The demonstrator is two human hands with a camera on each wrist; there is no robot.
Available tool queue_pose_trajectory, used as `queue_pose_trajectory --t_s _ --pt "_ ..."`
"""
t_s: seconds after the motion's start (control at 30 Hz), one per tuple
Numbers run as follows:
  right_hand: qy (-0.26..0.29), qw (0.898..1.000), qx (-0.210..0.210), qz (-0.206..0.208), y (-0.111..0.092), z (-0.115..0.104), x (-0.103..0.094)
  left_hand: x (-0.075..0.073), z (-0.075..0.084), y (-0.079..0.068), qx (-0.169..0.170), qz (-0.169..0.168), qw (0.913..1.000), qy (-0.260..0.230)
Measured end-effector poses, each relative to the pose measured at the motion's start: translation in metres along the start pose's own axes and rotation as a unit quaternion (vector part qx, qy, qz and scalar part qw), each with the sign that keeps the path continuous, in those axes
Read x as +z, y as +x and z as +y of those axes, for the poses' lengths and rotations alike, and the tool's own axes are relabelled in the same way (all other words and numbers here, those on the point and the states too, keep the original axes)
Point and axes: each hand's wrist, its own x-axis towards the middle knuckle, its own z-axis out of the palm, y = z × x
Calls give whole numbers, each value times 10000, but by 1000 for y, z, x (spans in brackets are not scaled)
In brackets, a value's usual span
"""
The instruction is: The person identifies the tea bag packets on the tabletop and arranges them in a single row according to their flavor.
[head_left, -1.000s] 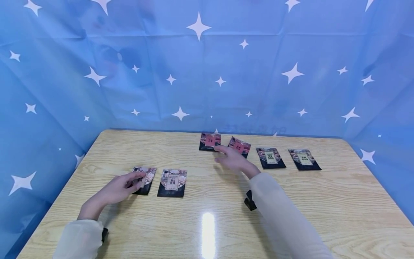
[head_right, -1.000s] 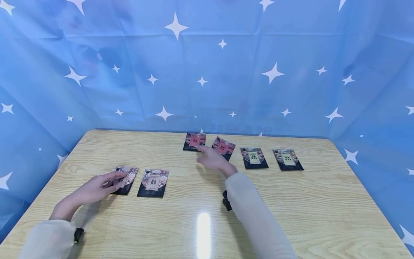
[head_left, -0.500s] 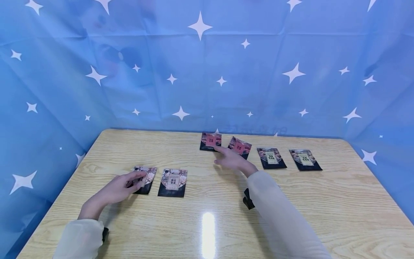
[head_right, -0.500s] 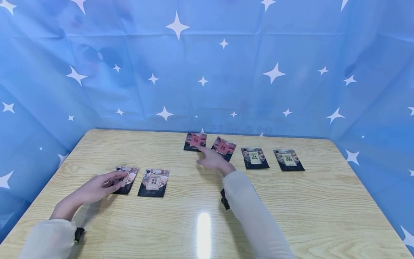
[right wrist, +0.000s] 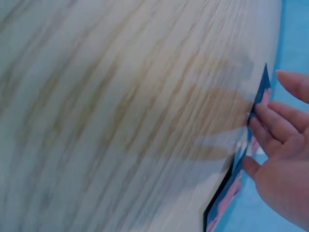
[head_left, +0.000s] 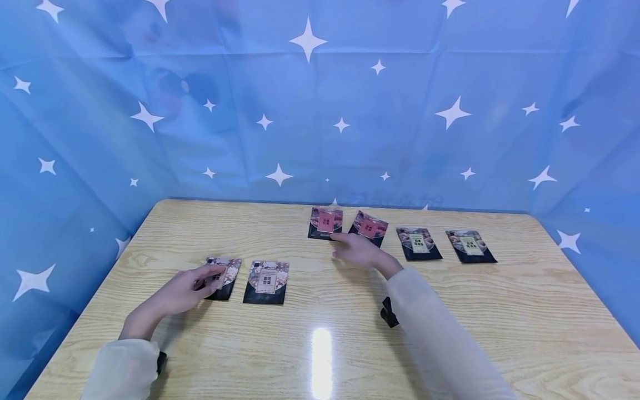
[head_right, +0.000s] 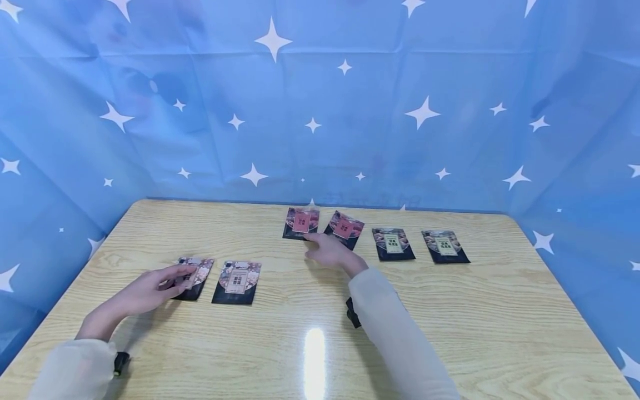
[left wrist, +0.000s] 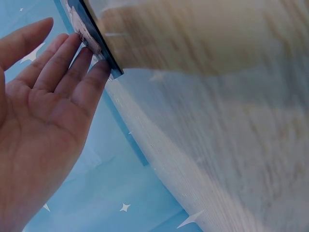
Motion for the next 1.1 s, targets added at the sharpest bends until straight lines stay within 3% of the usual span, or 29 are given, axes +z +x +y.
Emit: queue_pose_trajectory --t_s 0.4,0.6,0.7,0.87,1.1 --pt "-236 9974 -405 -540 -20 -10 4 0 0 0 -18 -62 10000 -56" --pt "-535 9958 -342 -655 -30 -19 12 0 -1 -1 12 -62 10000 -27" --pt "-697 9931 -470 -818 -36 -24 14 -1 -1 -1 12 -75 10000 -37" --pt "-522 9892 -819 -1101 -42 -28 11 -1 -1 -1 27 -62 10000 -23" --pt "-86 9920 -1107 -609 -38 -24 3 -1 0 -1 3 -68 9999 -77"
